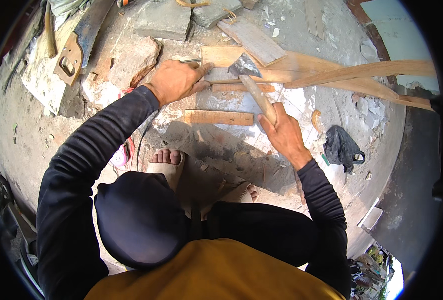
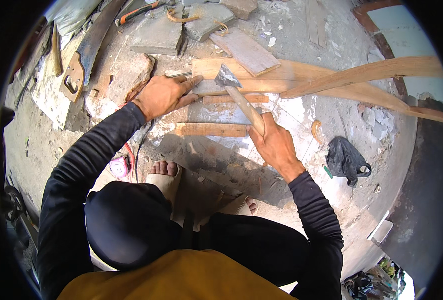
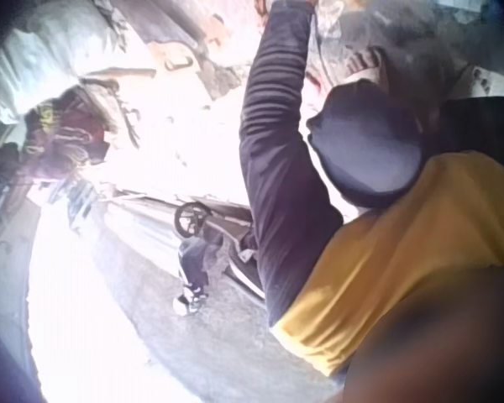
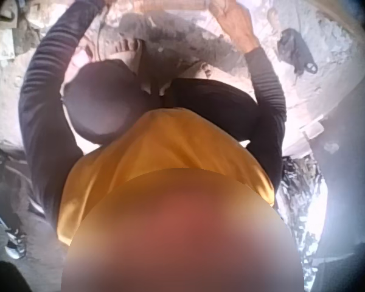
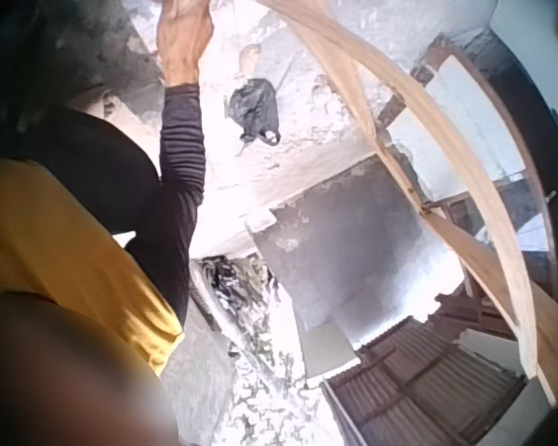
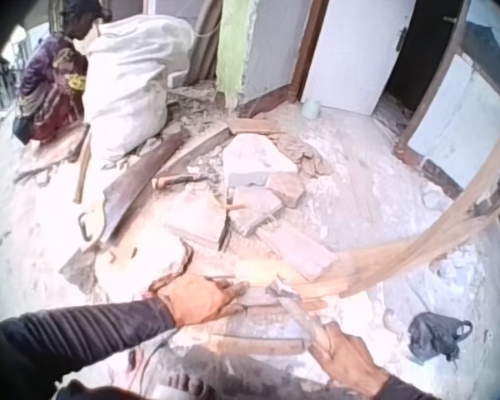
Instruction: The person splits small wooden pieces using a hand axe on a concrete floor. They measure a piece with a tape measure, then repeatedly strike and split the wood into smaller sections, handling each piece individually.
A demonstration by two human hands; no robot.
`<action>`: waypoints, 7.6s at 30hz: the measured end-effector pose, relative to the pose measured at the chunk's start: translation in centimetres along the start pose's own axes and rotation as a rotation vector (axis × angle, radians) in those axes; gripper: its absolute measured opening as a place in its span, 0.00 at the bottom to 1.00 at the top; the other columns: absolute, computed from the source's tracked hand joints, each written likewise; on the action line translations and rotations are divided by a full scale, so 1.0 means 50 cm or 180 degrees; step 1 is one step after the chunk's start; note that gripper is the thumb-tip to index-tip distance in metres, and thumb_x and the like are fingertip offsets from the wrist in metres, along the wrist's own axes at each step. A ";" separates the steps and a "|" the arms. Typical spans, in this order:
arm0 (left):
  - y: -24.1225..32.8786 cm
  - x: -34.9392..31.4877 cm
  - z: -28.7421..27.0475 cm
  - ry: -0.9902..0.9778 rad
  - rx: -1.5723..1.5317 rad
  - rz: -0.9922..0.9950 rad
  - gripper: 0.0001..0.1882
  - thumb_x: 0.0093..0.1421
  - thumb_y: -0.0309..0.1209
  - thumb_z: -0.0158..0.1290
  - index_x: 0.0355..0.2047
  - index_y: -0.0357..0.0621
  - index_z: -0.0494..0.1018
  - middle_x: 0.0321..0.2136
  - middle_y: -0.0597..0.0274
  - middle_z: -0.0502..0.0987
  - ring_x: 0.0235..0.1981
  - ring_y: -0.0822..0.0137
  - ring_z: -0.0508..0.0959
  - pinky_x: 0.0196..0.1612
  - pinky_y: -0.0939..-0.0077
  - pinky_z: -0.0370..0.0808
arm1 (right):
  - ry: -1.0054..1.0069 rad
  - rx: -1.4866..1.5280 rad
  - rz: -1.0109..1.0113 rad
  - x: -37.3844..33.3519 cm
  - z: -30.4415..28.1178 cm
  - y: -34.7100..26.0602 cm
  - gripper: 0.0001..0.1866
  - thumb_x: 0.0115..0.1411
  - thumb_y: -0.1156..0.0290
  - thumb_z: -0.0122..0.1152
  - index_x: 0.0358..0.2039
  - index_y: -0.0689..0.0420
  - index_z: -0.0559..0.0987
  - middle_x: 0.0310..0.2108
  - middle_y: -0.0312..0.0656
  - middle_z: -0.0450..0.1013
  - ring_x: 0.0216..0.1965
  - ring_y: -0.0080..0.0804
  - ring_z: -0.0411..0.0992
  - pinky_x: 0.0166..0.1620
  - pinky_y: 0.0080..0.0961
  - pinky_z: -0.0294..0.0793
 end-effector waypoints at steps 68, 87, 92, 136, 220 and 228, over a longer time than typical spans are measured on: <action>-0.024 -0.025 0.029 0.0071 -0.0421 -0.0341 0.33 0.68 0.52 0.61 0.64 0.43 0.73 0.44 0.45 0.86 0.45 0.45 0.87 0.48 0.54 0.84 | -0.0068 -0.0113 -0.0169 -0.022 -0.022 -0.120 0.23 0.75 0.51 0.58 0.56 0.57 0.71 0.28 0.55 0.79 0.29 0.54 0.82 0.34 0.46 0.78; -0.019 -0.016 0.059 0.0165 -0.0040 -0.0237 0.27 0.71 0.55 0.57 0.51 0.41 0.73 0.41 0.46 0.84 0.34 0.48 0.88 0.36 0.56 0.84 | 0.0652 0.0402 -0.0618 -0.023 -0.074 -0.190 0.23 0.75 0.58 0.62 0.57 0.61 0.69 0.31 0.55 0.80 0.33 0.56 0.83 0.36 0.47 0.79; -0.019 -0.017 0.055 0.0243 -0.0049 -0.0208 0.28 0.72 0.54 0.56 0.55 0.40 0.73 0.43 0.45 0.84 0.36 0.48 0.88 0.38 0.55 0.84 | -0.0127 -0.0174 -0.0225 -0.003 -0.048 -0.183 0.25 0.74 0.53 0.60 0.56 0.62 0.69 0.30 0.62 0.80 0.35 0.68 0.81 0.37 0.52 0.80; -0.027 -0.010 0.060 0.0063 -0.0223 -0.0239 0.28 0.70 0.54 0.57 0.56 0.42 0.74 0.43 0.48 0.85 0.40 0.47 0.88 0.40 0.56 0.83 | 0.0508 0.0045 -0.0536 -0.018 -0.100 -0.198 0.21 0.72 0.58 0.67 0.53 0.60 0.72 0.31 0.56 0.80 0.31 0.49 0.84 0.35 0.42 0.80; -0.100 -0.164 -0.023 0.0584 -0.0732 -0.0651 0.27 0.66 0.49 0.63 0.54 0.40 0.78 0.47 0.51 0.80 0.47 0.45 0.83 0.51 0.54 0.80 | 0.0435 -0.0206 0.0884 -0.139 0.027 0.163 0.27 0.68 0.49 0.65 0.56 0.56 0.73 0.38 0.56 0.84 0.39 0.53 0.85 0.45 0.46 0.84; -0.071 -0.163 -0.034 0.0442 -0.0416 -0.0696 0.31 0.64 0.47 0.64 0.61 0.43 0.75 0.53 0.50 0.78 0.56 0.45 0.77 0.58 0.51 0.75 | 0.0861 -0.0015 0.0657 -0.142 0.030 0.212 0.27 0.63 0.55 0.71 0.54 0.59 0.73 0.47 0.56 0.79 0.48 0.55 0.80 0.52 0.48 0.80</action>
Point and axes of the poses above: each hand's wrist, its own x-axis towards the middle knuckle, its own z-axis out of the palm, y = z × x, the point moved 7 cm from there along x, towards the middle knuckle
